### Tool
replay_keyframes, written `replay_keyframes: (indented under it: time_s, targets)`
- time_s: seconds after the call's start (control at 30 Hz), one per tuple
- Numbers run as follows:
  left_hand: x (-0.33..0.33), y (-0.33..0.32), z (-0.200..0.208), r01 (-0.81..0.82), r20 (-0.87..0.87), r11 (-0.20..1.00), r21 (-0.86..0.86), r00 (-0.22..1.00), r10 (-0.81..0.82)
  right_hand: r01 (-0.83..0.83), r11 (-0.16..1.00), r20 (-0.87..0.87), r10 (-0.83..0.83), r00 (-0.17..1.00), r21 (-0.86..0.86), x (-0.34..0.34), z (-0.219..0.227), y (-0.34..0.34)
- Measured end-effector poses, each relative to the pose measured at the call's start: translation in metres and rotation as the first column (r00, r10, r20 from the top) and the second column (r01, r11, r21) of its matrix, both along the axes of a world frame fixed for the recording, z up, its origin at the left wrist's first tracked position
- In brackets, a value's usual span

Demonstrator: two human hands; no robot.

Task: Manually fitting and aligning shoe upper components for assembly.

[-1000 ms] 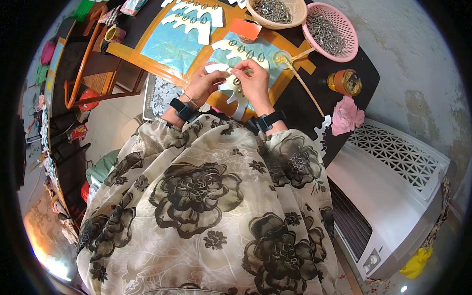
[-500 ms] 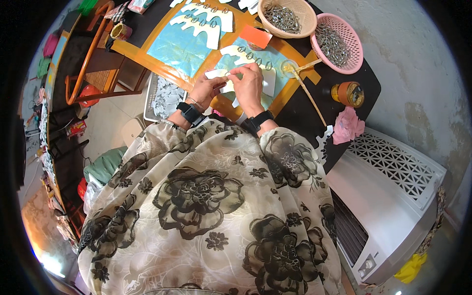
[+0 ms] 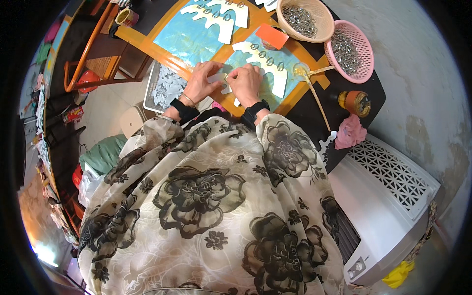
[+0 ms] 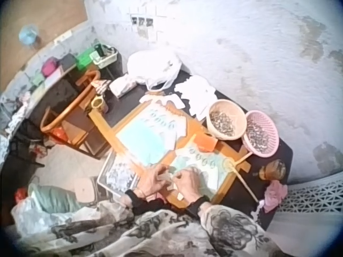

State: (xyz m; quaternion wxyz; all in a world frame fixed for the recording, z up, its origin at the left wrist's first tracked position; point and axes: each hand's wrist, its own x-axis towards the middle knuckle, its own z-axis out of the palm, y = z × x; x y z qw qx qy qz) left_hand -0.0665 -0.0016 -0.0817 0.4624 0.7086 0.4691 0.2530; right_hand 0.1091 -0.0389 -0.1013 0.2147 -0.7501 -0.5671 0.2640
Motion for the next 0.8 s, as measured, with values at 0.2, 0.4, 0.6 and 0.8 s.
replay_keyframes:
  time_s: [0.2, 0.4, 0.6, 0.8]
  targets:
    - [0.009, 0.013, -0.012, 0.267, -0.023, 0.923, 0.277, 0.962, -0.272, -0.120, 0.992, 0.156, 0.115, 0.981, 0.026, 0.001, 0.005, -0.005]
    - [0.011, 0.013, -0.017, 0.265, 0.019, 0.931, 0.251, 0.960, -0.278, -0.134, 0.989, 0.118, 0.127, 0.985, 0.055, 0.006, 0.008, -0.009]
    - [0.012, -0.004, -0.021, 0.155, -0.064, 0.944, 0.290, 0.988, -0.143, -0.160, 0.986, 0.149, 0.151, 0.977, 0.055, 0.006, 0.011, -0.015]
    - [0.009, -0.004, -0.027, 0.159, -0.054, 0.920, 0.358, 0.987, -0.149, -0.171, 0.983, 0.143, 0.159, 0.977, 0.072, 0.002, 0.015, -0.019]
